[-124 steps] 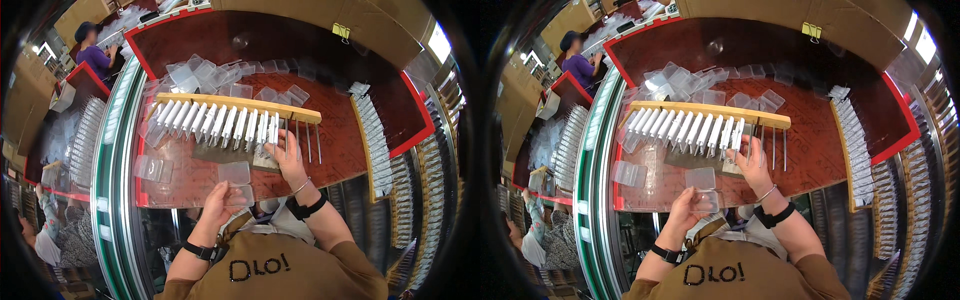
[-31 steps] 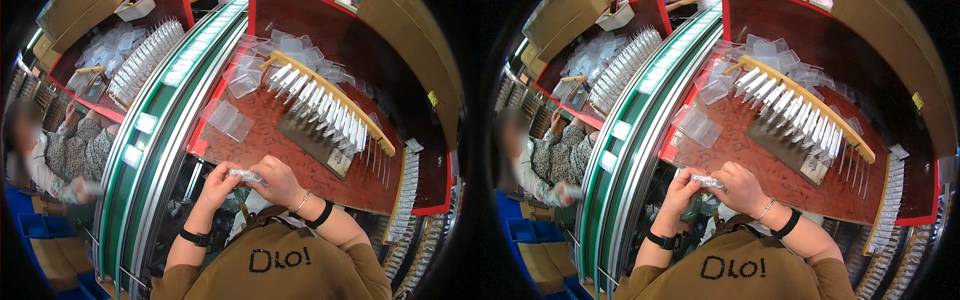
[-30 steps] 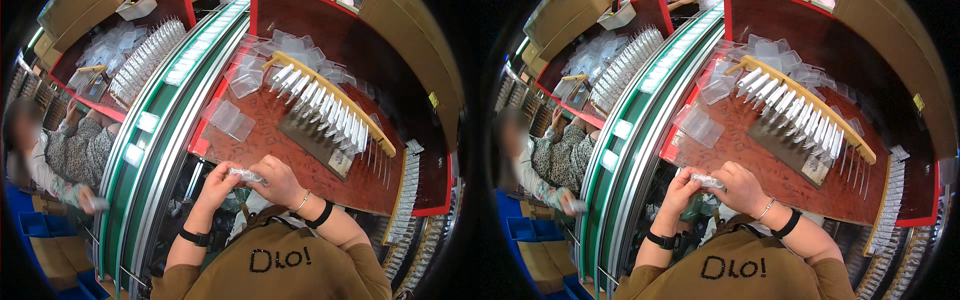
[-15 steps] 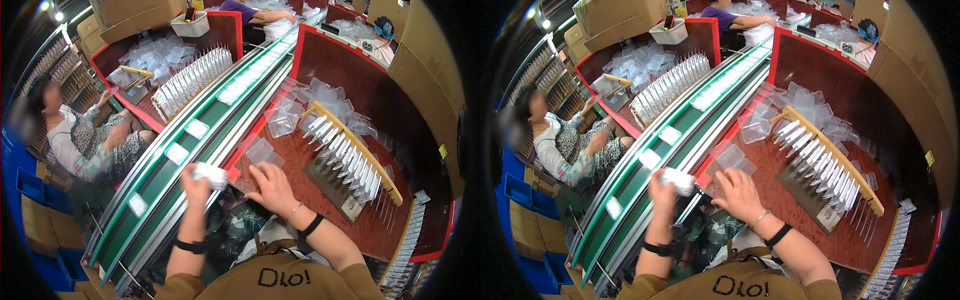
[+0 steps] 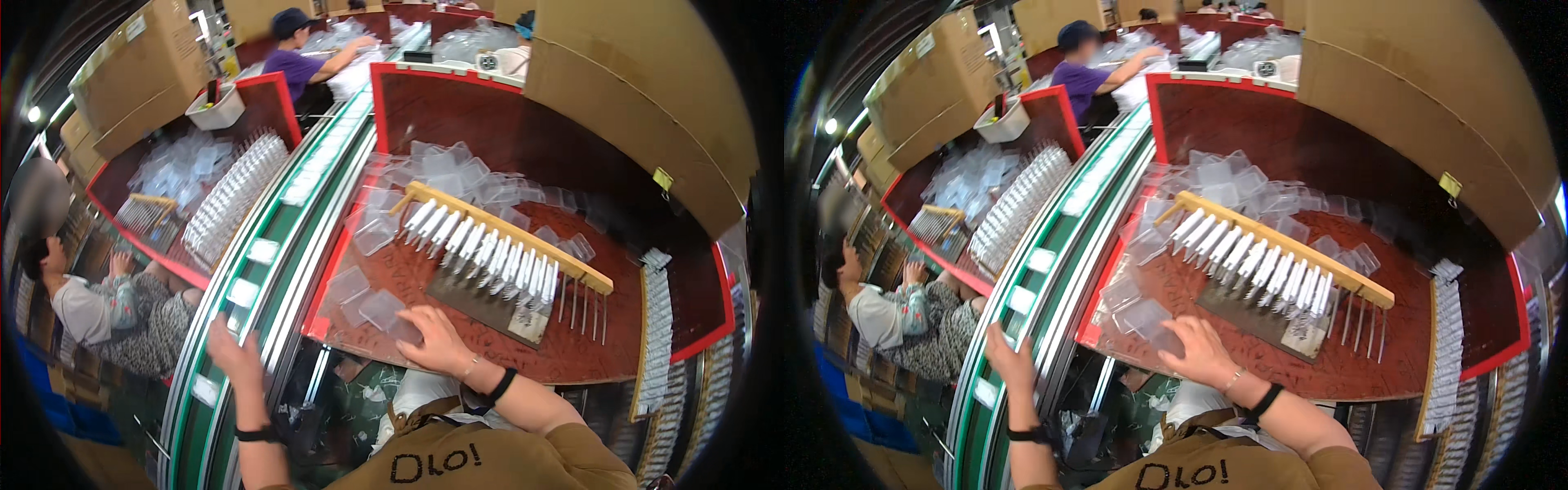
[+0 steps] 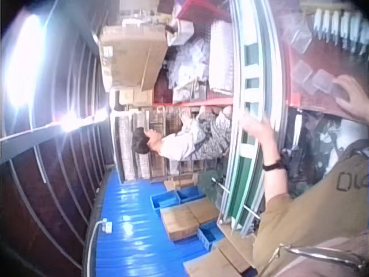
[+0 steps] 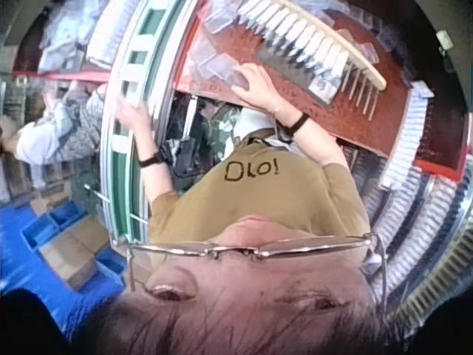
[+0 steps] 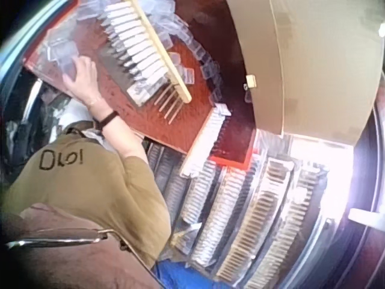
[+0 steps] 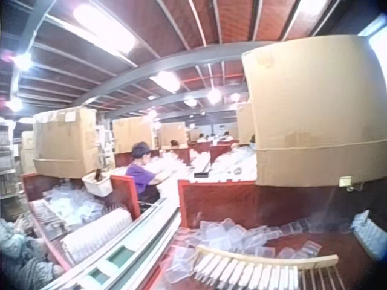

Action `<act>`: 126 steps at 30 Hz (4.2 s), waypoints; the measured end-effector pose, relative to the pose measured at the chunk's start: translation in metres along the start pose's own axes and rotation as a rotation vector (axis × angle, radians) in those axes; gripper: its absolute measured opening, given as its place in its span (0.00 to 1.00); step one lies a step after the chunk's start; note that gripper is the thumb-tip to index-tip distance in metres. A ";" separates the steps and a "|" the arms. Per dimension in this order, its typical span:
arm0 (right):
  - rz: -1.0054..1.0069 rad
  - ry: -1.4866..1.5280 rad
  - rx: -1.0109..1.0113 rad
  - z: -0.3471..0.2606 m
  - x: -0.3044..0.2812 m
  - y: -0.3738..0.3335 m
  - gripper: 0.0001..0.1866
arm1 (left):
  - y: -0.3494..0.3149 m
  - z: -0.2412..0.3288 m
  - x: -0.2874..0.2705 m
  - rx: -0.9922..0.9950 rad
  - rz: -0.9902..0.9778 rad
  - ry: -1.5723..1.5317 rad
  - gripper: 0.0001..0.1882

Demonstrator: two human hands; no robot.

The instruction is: Packaging small white items into plastic cases at an industrial workstation.

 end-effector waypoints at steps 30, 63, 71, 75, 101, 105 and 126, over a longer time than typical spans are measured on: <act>0.723 0.641 0.311 0.115 -0.188 -0.113 0.31 | -0.248 0.375 0.105 -0.617 -1.764 -1.322 0.13; 0.795 0.832 0.354 0.177 -0.188 -0.102 0.21 | -0.239 0.366 0.120 -0.683 -1.615 -1.513 0.08; 0.653 0.786 0.268 0.079 -0.150 -0.145 0.24 | -0.233 0.358 0.123 -0.645 -1.484 -1.505 0.15; 0.383 0.120 0.225 0.035 -0.143 -0.125 0.27 | -0.236 0.361 0.119 -0.562 -1.482 -1.558 0.23; 0.072 -0.066 -0.051 -0.036 -0.053 -0.061 0.21 | -0.169 0.256 0.070 -0.347 -1.312 -1.659 0.19; -0.014 -0.116 -0.122 -0.045 -0.045 -0.064 0.24 | -0.156 0.249 0.052 -0.207 -1.158 -1.649 0.15; 0.186 -0.197 -0.018 -0.026 -0.046 -0.076 0.28 | -0.086 0.070 0.086 -0.371 -0.262 -1.005 0.23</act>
Point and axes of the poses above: each hand's wrist, its own y-axis towards the middle knuckle, its own x-axis out of the palm, z = x × y, the point moved 10 cm from there along y, towards the middle knuckle, and after that the axes turned 4 degrees about y, right-handed, at the moved point
